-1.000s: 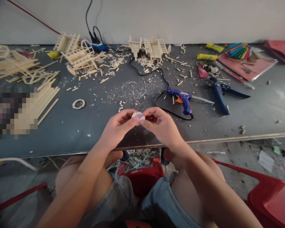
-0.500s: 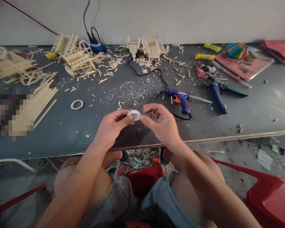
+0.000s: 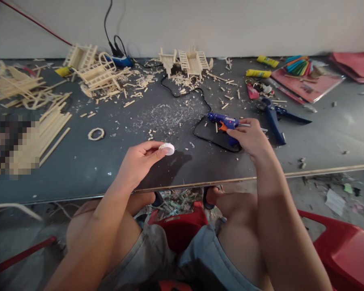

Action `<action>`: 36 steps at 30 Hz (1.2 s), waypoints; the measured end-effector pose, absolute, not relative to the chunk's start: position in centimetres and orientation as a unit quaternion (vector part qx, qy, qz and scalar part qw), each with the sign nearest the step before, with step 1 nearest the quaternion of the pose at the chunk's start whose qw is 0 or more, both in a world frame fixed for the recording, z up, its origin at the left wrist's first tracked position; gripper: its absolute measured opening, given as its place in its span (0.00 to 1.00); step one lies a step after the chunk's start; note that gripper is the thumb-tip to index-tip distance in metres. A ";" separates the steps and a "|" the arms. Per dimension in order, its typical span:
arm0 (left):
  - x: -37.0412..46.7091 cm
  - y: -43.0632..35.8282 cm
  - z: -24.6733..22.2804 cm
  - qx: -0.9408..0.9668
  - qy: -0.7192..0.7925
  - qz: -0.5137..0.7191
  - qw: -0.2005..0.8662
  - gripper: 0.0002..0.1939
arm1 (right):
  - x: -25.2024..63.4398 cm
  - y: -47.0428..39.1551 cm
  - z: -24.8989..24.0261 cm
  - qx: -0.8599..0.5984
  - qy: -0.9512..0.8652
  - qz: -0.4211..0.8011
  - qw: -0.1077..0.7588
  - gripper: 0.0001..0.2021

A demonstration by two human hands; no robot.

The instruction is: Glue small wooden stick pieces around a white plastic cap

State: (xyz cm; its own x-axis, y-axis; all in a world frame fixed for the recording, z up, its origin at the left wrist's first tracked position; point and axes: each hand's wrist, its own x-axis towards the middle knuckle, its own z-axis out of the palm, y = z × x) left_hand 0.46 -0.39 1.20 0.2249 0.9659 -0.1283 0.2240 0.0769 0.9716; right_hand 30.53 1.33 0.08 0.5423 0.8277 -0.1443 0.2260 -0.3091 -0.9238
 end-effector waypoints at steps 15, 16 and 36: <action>0.5 -0.3 0.8 0.592 0.535 0.334 0.502 0.16 | 29.3 1.1 1.1 -0.558 -0.259 0.608 0.502 0.09; 0.4 -0.3 0.8 0.591 0.535 0.333 0.503 0.16 | 29.1 0.8 1.1 -0.547 -0.260 0.615 0.504 0.09; 0.1 0.0 1.0 0.579 0.533 0.329 0.522 0.15 | 23.8 -3.2 0.4 -0.432 -0.409 0.673 0.439 0.09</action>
